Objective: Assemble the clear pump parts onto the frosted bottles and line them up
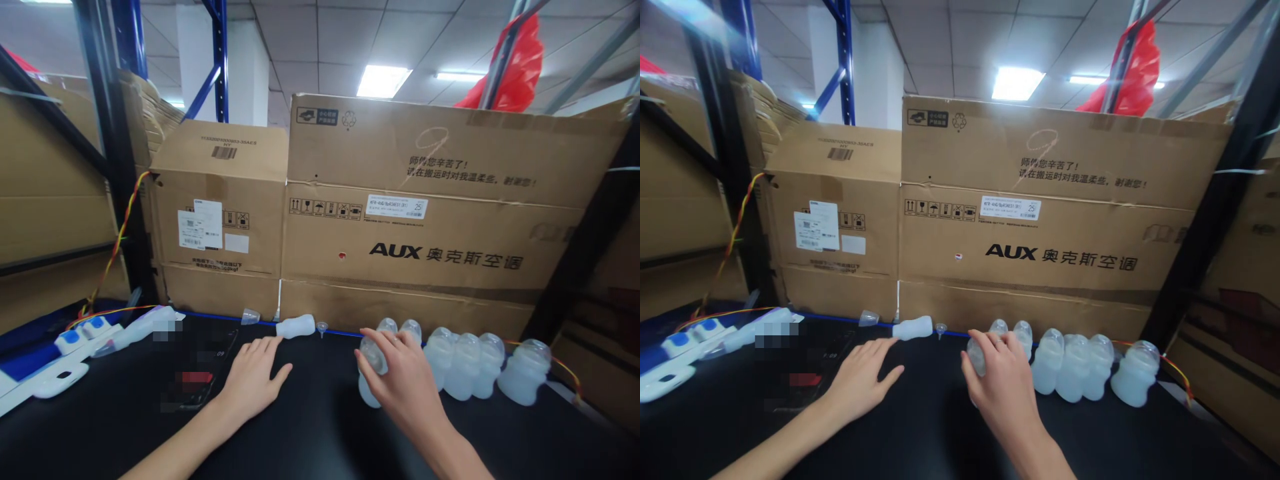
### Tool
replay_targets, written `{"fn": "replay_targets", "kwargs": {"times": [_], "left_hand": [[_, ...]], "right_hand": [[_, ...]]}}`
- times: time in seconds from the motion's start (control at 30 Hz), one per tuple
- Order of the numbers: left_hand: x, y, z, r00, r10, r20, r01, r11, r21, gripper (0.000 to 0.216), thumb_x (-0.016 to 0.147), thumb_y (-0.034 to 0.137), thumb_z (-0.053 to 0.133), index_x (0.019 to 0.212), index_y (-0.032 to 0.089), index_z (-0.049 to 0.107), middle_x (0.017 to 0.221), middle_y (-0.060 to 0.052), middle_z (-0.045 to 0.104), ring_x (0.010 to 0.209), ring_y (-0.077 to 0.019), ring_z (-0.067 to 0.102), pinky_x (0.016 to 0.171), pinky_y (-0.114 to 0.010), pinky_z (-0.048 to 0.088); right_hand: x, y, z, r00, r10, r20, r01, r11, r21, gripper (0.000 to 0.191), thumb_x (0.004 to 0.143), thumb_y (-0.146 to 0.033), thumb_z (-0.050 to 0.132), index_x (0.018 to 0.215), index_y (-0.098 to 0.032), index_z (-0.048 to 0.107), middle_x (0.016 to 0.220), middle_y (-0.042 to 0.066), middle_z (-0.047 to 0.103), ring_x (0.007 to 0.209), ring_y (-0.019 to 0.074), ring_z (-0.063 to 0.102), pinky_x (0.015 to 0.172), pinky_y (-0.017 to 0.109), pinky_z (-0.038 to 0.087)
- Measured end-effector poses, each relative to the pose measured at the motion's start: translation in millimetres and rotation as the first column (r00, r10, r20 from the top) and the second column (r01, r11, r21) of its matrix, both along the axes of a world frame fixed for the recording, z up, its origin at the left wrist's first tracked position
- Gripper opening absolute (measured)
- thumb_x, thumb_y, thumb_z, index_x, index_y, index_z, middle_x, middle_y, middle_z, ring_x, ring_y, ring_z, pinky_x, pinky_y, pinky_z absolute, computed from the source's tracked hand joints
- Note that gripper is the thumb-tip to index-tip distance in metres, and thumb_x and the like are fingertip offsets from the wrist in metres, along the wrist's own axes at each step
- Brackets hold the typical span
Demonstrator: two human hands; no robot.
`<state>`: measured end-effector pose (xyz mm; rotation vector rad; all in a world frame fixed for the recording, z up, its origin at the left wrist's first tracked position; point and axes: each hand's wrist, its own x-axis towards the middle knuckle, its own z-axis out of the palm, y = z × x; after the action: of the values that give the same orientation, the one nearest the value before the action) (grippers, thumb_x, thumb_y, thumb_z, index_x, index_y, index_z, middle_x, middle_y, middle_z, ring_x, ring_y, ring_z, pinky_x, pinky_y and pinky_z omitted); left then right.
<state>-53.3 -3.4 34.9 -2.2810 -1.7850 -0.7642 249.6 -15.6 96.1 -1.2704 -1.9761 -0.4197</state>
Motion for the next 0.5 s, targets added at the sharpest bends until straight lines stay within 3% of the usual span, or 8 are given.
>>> {"fn": "replay_targets", "kwargs": {"times": [0.1,0.27,0.4,0.5], "left_hand": [[14,-12,1.8,0.995,-0.104,-0.001,0.104,0.994,-0.029,0.035,0.098,0.030,0.058,0.130,0.021,0.070,0.127,-0.013,0.077,0.116,-0.0333,0.073,0.103,-0.052,0.057],[13,-14,-0.9,0.987,-0.151,0.055,0.153,0.987,-0.037,0.045,0.094,0.011,0.050,0.136,0.019,0.064,0.158,-0.017,0.054,0.141,-0.0304,0.060,0.113,-0.046,0.055],[6,-9,-1.2,0.983,-0.143,0.116,0.151,0.987,-0.062,0.036,0.095,0.015,0.053,0.128,0.017,0.068,0.128,-0.015,0.072,0.118,-0.0316,0.072,0.101,-0.049,0.062],[4,-8,-0.4,0.975,-0.154,0.162,0.167,0.984,-0.070,0.027,0.096,0.017,0.053,0.114,0.019,0.074,0.110,-0.011,0.076,0.103,-0.0305,0.075,0.093,-0.049,0.063]], "right_hand": [[2,1,1.7,0.996,-0.072,0.042,0.068,0.993,0.100,0.029,0.097,-0.033,0.064,0.123,-0.022,0.072,0.120,0.010,0.077,0.104,0.0375,0.059,0.091,0.053,0.044],[2,4,0.2,0.983,-0.180,0.025,0.172,0.967,0.185,0.025,0.096,-0.031,0.061,0.115,-0.021,0.074,0.126,0.013,0.074,0.115,0.0412,0.055,0.093,0.053,0.038],[2,4,2.4,0.983,-0.183,0.001,0.179,0.961,0.209,0.027,0.099,-0.036,0.061,0.117,-0.021,0.073,0.120,0.013,0.075,0.113,0.0412,0.055,0.093,0.053,0.038],[-5,-2,6.9,0.994,-0.106,-0.015,0.105,0.955,0.277,0.024,0.101,-0.034,0.061,0.118,-0.021,0.072,0.124,0.013,0.074,0.114,0.0388,0.055,0.097,0.053,0.040]]}}
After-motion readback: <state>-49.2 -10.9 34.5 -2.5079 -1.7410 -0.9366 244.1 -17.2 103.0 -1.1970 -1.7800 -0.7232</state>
